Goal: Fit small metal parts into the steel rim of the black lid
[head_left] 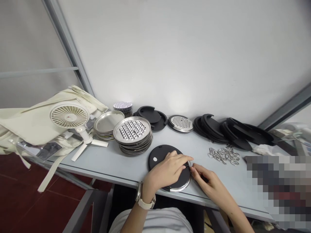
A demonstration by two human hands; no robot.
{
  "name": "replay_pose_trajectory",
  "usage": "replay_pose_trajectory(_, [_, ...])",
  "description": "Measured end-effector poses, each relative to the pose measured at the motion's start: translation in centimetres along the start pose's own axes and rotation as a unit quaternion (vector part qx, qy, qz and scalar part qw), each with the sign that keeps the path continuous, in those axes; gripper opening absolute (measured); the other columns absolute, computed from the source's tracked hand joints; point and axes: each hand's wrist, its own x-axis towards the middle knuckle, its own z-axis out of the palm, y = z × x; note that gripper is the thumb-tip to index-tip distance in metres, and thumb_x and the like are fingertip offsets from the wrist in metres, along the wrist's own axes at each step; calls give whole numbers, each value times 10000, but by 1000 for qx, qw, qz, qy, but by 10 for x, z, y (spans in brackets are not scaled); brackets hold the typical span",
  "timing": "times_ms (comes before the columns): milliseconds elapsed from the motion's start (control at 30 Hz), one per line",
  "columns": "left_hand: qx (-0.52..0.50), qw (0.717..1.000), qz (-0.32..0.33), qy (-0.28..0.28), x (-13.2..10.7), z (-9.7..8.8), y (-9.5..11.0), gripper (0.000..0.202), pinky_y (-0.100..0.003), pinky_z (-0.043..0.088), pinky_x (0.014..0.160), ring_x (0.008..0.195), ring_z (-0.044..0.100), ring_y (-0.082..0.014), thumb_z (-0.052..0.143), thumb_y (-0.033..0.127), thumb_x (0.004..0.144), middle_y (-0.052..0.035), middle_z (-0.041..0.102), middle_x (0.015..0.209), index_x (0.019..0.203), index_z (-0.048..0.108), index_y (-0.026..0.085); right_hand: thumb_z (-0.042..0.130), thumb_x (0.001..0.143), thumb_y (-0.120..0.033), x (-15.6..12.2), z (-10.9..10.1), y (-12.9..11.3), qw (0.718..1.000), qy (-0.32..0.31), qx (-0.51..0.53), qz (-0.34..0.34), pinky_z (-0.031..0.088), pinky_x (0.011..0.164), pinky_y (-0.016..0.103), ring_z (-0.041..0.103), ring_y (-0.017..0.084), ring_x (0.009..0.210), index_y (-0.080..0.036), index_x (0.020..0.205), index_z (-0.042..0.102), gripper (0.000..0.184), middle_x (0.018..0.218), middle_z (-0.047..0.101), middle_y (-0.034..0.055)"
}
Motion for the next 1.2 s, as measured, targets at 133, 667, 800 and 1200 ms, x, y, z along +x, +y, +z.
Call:
replay_pose_trajectory(133, [2, 1000, 0, 4, 0, 0, -1, 378, -410, 349, 1066, 1193, 481, -197, 377, 139, 955, -38, 578, 1261, 1308, 467, 243, 368, 966, -444, 0, -1, -2, 1000, 10, 18, 15, 311, 546, 230, 336, 132, 610, -212, 687, 371, 363, 648, 321, -44])
replay_pose_trajectory(667, [14, 1000, 8, 3, 0, -3, 3, 401, -392, 365, 1041, 1140, 495, -195, 371, 114, 952, -34, 573, 1217, 1302, 476, 278, 376, 954, -449, 0, -2, -1, 1000, 18, 13, 8, 320, 543, 225, 346, 134, 597, -209, 684, 401, 362, 630, 342, -42])
replay_pose_trajectory(800, [17, 1000, 13, 1, -1, -4, 3, 417, -377, 363, 1041, 1129, 497, -188, 372, 103, 951, -26, 570, 1224, 1314, 466, 284, 371, 957, -449, 0, -2, -2, 1000, 10, 14, 10, 320, 552, 227, 347, 137, 606, -208, 694, 406, 359, 635, 345, -40])
replay_pose_trajectory(1200, [19, 1000, 13, 7, 0, -2, 3, 407, -367, 356, 1059, 1159, 485, -183, 376, 98, 944, -23, 570, 1254, 1312, 456, 251, 369, 964, -462, 0, 0, -1, 999, 12, 30, 29, 283, 553, 233, 303, 130, 611, -218, 689, 335, 369, 654, 273, -50])
